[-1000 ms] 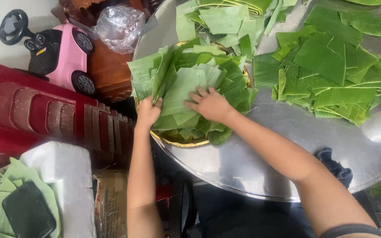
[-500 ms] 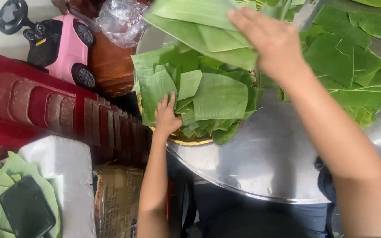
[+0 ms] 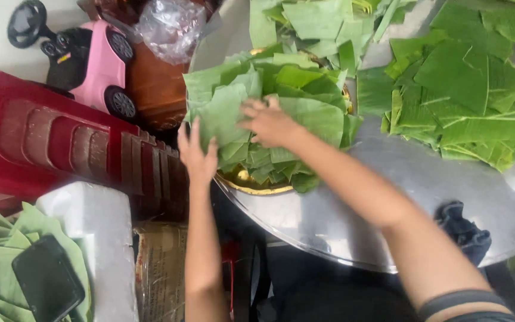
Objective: Wiping and cleaning individual banana leaves with a cloth and stacking them on a metal table.
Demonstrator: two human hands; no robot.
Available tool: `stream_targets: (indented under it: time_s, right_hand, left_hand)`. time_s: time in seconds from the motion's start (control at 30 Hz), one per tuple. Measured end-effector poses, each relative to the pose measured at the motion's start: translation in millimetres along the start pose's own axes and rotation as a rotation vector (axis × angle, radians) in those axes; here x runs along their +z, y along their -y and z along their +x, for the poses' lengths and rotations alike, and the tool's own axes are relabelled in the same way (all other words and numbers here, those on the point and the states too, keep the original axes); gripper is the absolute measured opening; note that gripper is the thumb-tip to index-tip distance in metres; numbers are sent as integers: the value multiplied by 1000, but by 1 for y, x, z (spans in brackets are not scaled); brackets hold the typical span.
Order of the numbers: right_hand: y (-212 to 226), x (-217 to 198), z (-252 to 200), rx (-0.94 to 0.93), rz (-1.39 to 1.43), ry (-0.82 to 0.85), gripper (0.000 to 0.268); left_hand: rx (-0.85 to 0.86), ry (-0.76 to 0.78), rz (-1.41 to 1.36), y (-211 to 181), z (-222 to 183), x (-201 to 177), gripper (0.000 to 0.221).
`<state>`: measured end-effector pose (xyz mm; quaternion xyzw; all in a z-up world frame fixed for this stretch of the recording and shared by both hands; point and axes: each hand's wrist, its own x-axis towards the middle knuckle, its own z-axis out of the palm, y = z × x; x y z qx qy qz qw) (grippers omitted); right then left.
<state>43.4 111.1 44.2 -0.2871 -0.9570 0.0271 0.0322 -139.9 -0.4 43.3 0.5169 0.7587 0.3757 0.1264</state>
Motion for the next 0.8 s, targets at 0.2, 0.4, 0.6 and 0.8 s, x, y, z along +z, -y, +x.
stream_targets:
  time_s: [0.2, 0.4, 0.6, 0.8]
  right_hand:
    - [28, -30, -92, 100, -168, 290, 83]
    - [-1, 4, -86, 226, -28, 244, 100]
    - [-10, -49, -109, 266, 100, -17, 70]
    - [-23, -77, -116, 310, 161, 250, 77]
  left_hand:
    - [-212, 200, 339, 28, 21, 34, 66]
    - [-255, 141, 488, 31, 8, 59, 70]
    - [-253, 132, 473, 44, 10, 65, 73]
    - [-163, 50, 491, 42, 7, 69, 71]
